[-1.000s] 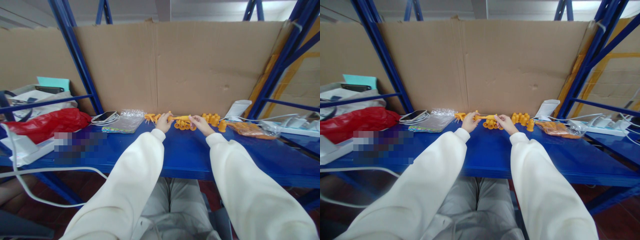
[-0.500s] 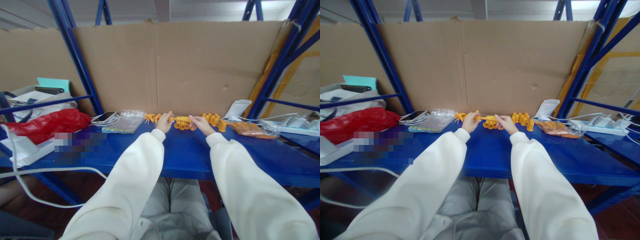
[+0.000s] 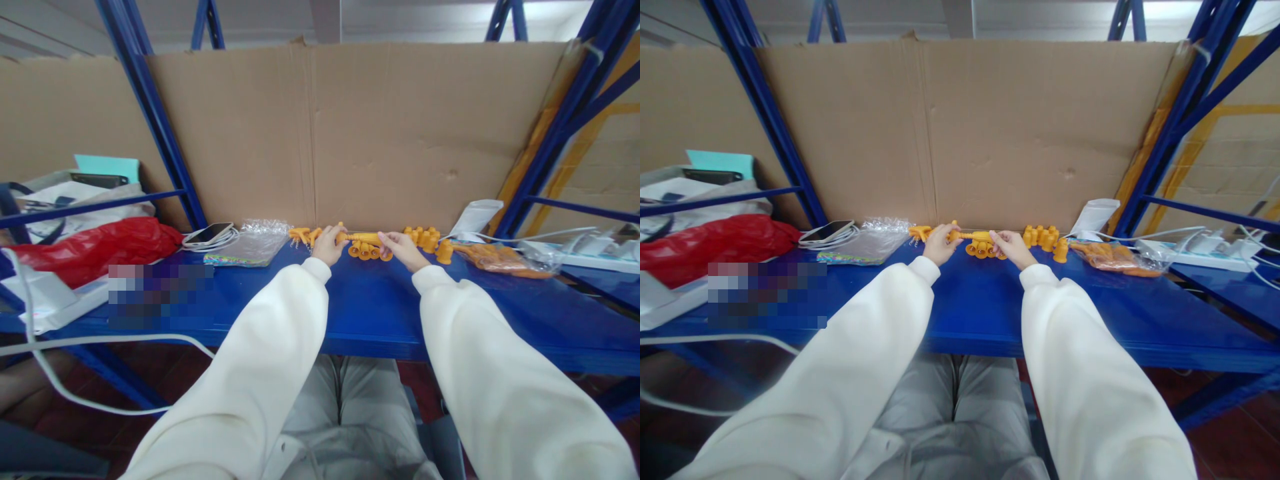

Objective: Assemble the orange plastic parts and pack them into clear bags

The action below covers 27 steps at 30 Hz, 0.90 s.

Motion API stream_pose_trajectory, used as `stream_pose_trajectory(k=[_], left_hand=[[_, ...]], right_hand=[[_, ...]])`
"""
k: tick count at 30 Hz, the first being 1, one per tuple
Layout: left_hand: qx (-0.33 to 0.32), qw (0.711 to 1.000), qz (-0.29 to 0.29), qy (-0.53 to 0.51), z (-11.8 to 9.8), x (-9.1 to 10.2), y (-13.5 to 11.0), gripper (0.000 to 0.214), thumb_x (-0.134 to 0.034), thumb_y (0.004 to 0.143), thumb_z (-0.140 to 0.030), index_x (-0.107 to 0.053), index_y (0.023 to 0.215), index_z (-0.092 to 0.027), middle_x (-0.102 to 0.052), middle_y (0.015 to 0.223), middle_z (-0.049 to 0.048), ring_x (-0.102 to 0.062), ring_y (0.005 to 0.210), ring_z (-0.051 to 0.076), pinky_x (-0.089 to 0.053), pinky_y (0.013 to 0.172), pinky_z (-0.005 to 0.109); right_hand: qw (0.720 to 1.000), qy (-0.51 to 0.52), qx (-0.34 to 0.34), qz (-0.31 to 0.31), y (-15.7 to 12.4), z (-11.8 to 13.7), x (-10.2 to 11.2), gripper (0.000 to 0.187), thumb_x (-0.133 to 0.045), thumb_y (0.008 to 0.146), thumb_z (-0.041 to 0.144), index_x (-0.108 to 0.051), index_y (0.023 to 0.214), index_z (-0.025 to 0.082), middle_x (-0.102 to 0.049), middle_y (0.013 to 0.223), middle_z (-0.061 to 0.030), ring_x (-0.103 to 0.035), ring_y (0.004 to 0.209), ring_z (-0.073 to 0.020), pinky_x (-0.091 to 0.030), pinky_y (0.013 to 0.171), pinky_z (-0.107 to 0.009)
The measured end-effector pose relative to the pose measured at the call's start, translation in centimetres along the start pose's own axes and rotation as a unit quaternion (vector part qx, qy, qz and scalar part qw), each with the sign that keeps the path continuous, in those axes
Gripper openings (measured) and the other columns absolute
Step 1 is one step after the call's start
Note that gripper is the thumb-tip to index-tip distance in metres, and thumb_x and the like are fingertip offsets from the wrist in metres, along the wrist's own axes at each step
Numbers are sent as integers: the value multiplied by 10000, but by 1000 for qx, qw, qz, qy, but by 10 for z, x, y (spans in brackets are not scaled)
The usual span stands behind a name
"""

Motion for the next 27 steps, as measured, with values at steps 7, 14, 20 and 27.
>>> stream_pose_trajectory(k=[7,14,20,27], left_hand=[[-7,1000,11,0,-2,1,-1,221,-681,840,-143,-682,1045,-227,-681,1043,45,-650,1035,216,-498,962,350],[8,1000,3,-4,5,-2,1,222,-654,836,-152,-687,1035,-244,-693,1003,37,-658,1010,219,-508,958,364],[33,999,-2,-6,11,-5,2,247,-634,826,-129,-693,1039,-240,-707,1016,50,-663,1007,223,-513,961,372],[73,997,5,-4,31,-14,3,298,-596,793,-28,-709,971,-238,-711,979,71,-660,1012,245,-532,966,411]], right_hand=[[999,-15,-32,-10,1,-4,-1,705,-526,673,925,-577,600,225,-635,534,-72,-589,461,-169,-562,551,-353],[999,7,-32,-30,2,-7,2,640,-527,798,823,-677,933,215,-733,856,-106,-678,587,-190,-568,637,-361],[998,-17,-5,-61,10,-21,7,485,-520,884,691,-661,940,231,-721,848,-69,-662,605,-182,-572,698,-374],[986,-138,22,-94,16,-33,12,133,-618,852,301,-676,917,201,-740,947,-96,-696,926,-241,-548,934,-451]])
Point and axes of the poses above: each hand's wrist, its own y-axis towards the middle knuckle, its own x-axis out of the back of the hand, z = x × y, the point moved 1 cm from there along y, towards the middle knuckle
